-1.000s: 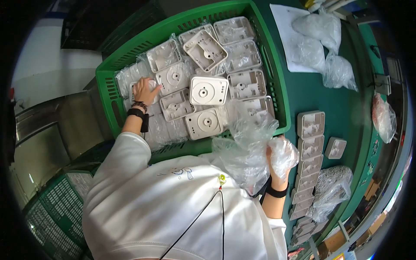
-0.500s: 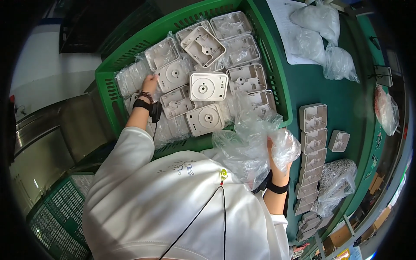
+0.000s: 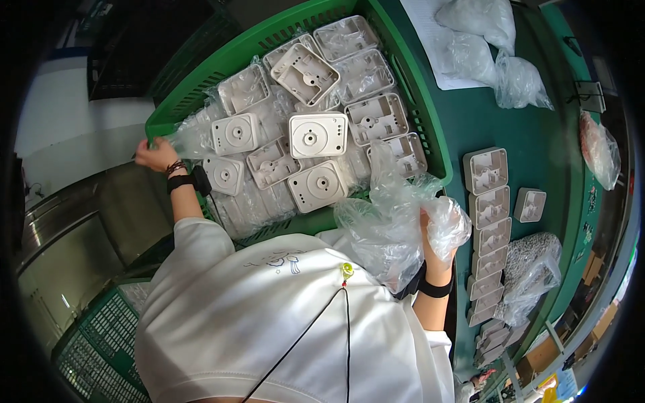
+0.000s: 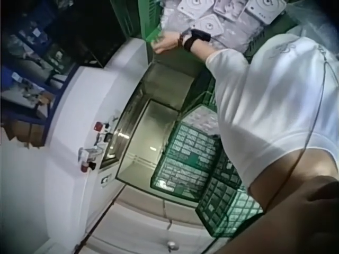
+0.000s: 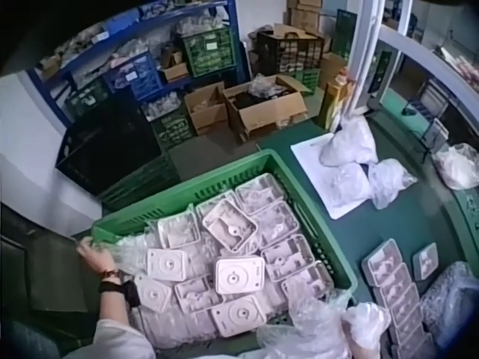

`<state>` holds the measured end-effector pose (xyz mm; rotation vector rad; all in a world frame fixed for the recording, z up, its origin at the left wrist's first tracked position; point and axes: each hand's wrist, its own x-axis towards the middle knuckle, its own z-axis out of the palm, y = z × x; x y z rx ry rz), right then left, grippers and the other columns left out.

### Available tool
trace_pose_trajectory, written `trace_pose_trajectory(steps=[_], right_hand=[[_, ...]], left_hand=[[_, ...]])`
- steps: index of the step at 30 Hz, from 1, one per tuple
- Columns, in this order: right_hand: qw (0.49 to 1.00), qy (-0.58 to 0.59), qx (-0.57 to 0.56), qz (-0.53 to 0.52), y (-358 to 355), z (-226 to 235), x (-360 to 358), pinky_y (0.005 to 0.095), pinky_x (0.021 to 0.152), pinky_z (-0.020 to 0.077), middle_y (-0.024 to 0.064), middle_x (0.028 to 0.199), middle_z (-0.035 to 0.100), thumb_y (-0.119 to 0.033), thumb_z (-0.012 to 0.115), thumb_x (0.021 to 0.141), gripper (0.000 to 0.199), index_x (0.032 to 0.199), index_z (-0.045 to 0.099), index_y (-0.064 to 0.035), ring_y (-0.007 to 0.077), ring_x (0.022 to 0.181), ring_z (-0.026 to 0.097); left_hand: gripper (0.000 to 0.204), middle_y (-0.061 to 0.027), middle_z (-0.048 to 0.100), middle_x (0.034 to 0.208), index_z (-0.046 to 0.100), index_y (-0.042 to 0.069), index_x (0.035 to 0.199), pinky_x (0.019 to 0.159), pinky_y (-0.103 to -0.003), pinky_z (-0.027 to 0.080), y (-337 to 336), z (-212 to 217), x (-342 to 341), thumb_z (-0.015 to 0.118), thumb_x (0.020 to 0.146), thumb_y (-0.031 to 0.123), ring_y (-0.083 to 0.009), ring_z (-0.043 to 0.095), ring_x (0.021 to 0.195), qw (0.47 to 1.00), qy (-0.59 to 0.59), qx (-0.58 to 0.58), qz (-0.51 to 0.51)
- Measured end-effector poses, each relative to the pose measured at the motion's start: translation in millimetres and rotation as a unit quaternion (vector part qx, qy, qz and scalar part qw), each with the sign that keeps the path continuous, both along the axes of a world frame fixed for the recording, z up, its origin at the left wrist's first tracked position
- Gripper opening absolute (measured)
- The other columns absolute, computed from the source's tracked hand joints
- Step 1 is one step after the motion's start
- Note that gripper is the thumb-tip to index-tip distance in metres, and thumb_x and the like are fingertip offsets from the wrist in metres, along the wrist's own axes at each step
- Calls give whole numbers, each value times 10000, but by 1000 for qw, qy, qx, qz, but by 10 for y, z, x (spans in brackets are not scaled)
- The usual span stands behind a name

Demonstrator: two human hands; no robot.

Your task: The person inserts small white components into plastic housings, moves a green bin of housings, and then packs the assembled housings into plastic bags.

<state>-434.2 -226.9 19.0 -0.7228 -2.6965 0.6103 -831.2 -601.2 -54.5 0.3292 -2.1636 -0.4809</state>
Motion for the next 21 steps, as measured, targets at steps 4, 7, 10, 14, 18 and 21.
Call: trace_pose_trajectory(steps=[4, 7, 10, 14, 18, 21], right_hand=[[998, -43, -52, -2, -40, 46, -22, 372, 726, 398, 118, 901, 548, -93, 609, 714, 184, 889, 560, -63, 298, 836, 501], [997, -54, -16, 43, -49, 81, -66, 375, 720, 406, 118, 896, 549, -77, 618, 695, 189, 876, 564, -65, 298, 831, 507], [998, -56, 10, 33, -107, 58, -6, 381, 721, 418, 118, 893, 549, -59, 630, 675, 207, 871, 564, -65, 307, 832, 515], [995, -81, -36, -34, -124, 24, -11, 378, 730, 425, 121, 885, 553, -47, 634, 667, 196, 851, 570, -64, 303, 836, 525], [993, -31, 117, 7, 13, -44, 49, 374, 727, 428, 120, 894, 553, -50, 639, 660, 248, 893, 553, -57, 293, 832, 528], [982, -57, 171, 54, 70, -314, 133, 345, 712, 433, 111, 892, 548, -37, 633, 655, 289, 923, 526, -47, 261, 816, 532]], left_hand=[[257, -173, 474, 1047, 533, 63, 913, 774, -395, 416, 626, -176, -75, 566, 741, 251, -326, 477, 950, 929, -263, -136, -223], [247, -171, 525, 1007, 559, 74, 913, 766, -367, 429, 718, -915, -431, 556, 749, 259, -321, 504, 941, 923, -349, -100, -130], [236, -166, 579, 885, 569, 30, 858, 744, -344, 438, 734, -1053, -628, 554, 752, 241, -301, 548, 836, 876, -435, 67, -199], [215, -149, 592, 770, 568, 14, 776, 720, -327, 437, 239, -977, -1015, 564, 744, 227, -272, 558, 738, 934, -176, 257, -174], [187, -127, 570, 803, 558, 36, 756, 691, -327, 430, 473, -158, -505, 564, 757, 223, -261, 539, 747, 992, -110, -5, -67], [177, -115, 534, 876, 553, 46, 775, 689, -333, 427, 345, -30, -449, 565, 760, 222, -270, 523, 774, 977, -173, -41, -116]])
